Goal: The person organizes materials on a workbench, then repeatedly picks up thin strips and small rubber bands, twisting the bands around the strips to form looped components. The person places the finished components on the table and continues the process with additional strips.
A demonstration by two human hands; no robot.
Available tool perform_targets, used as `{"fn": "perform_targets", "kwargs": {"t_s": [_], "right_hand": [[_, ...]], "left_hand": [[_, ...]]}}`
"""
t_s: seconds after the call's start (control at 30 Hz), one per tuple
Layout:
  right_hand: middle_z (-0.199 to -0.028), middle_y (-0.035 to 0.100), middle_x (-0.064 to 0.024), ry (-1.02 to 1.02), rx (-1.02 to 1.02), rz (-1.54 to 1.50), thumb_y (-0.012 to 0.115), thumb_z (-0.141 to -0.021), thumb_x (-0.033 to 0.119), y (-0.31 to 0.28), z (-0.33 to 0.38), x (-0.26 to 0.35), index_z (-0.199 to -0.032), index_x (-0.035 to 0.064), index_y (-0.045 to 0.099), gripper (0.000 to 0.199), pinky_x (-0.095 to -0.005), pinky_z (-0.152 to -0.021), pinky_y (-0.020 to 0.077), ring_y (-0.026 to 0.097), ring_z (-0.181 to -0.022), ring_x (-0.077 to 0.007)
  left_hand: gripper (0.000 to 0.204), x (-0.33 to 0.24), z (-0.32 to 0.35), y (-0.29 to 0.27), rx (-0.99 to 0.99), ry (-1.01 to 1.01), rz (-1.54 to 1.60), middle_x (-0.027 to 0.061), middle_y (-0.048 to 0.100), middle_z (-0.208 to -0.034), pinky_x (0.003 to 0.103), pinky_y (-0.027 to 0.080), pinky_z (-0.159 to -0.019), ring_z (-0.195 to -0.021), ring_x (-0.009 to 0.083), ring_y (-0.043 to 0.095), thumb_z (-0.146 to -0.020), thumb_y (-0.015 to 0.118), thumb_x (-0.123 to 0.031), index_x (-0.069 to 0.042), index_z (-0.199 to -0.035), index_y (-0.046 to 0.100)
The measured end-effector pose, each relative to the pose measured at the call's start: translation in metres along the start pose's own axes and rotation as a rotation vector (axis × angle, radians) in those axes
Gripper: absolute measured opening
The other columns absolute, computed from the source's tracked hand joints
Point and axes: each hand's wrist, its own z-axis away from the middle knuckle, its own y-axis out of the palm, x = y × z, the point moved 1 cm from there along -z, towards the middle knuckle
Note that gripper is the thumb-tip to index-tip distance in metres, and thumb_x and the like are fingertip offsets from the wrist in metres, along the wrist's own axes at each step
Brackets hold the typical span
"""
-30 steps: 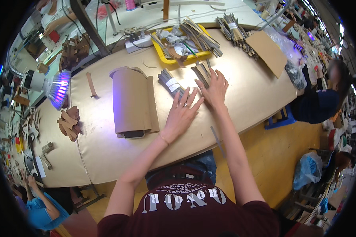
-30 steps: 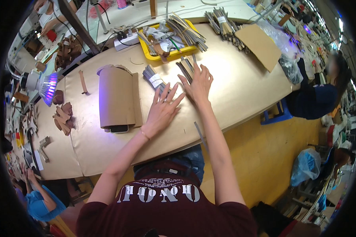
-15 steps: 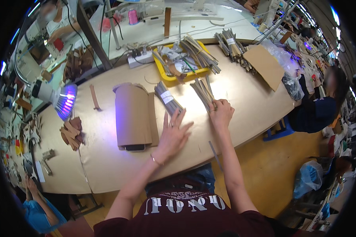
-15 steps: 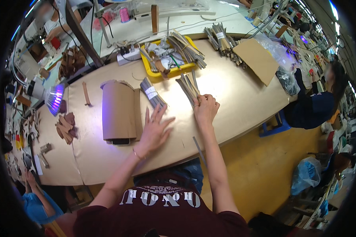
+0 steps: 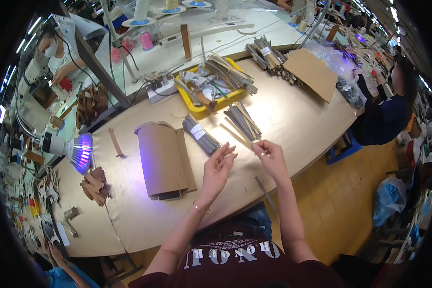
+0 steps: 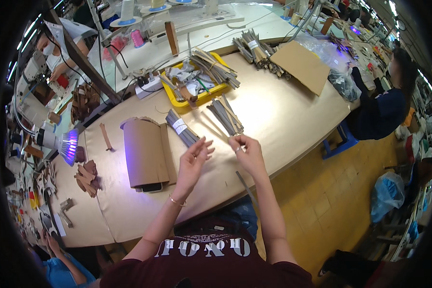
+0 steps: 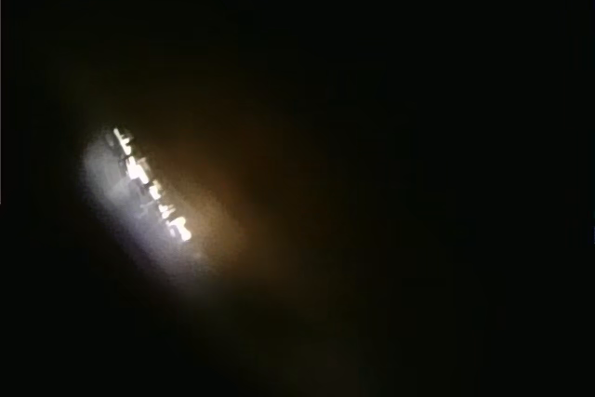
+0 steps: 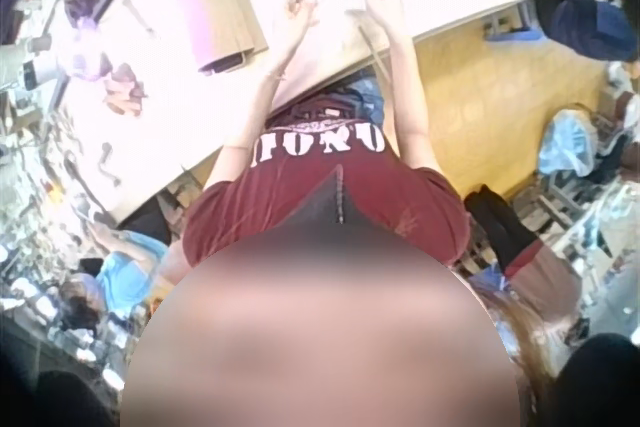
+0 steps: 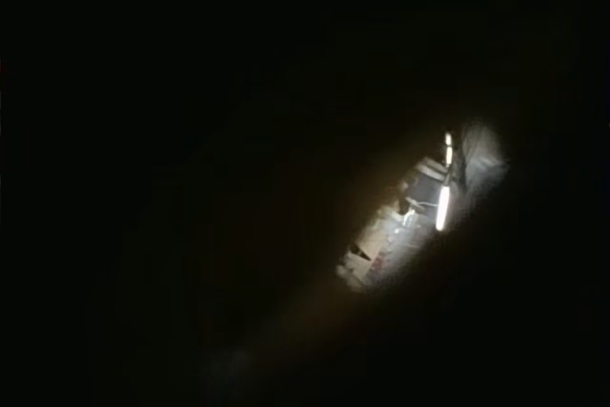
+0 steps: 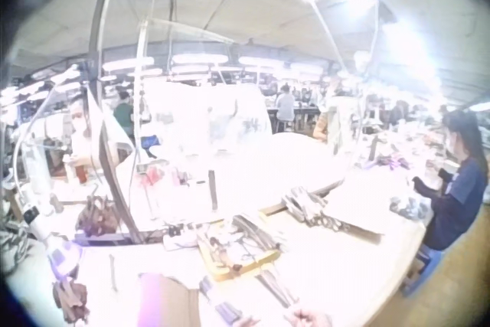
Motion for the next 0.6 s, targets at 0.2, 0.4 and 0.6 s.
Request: {"fn": "perform_targets", "kwargs": {"t_s": [0.2, 0.4, 0.6], "right_hand": [[-0.082, 0.068, -0.0064, 0.089, -0.071, -0.12, 0.062, -0.097, 0.015, 0.004, 0.016, -0.013, -0.096, -0.0013, 0.068, 0.018, -0.0258, -0.07, 0.0488, 0.061, -0.073, -0.0112], [-0.103, 0.071, -0.0151, -0.496, -0.55, 0.853, 0.066, -0.09, 0.014, 0.0, -0.011, -0.016, -0.102, 0.0052, 0.072, 0.016, -0.035, -0.078, 0.0504, 0.067, -0.087, -0.0257], [-0.089, 0.07, -0.0075, 0.009, 0.073, -0.067, 0.064, -0.093, 0.008, 0.001, 0.03, 0.005, -0.094, 0.0001, 0.068, 0.01, -0.0289, -0.077, 0.0492, 0.064, -0.083, -0.0144]], "left_hand": [[0.061, 0.002, -0.022, 0.014, -0.063, 0.069, 0.014, 0.0228, 0.049, -0.143, 0.032, 0.047, -0.101, -0.123, 0.0259, 0.057, -0.098, 0.06, -0.011, 0.007, -0.149, 0.03], [0.058, 0.006, -0.018, 0.014, -0.064, 0.097, -0.365, 0.0228, 0.052, -0.138, 0.036, 0.049, -0.098, -0.121, 0.029, 0.059, -0.094, 0.065, -0.013, 0.001, -0.144, 0.042], [0.045, -0.009, 0.002, 0.006, -0.095, 0.044, -0.109, 0.015, 0.06, -0.131, 0.028, 0.05, -0.091, -0.115, 0.0195, 0.061, -0.098, 0.061, -0.009, 0.004, -0.139, 0.048]]}}
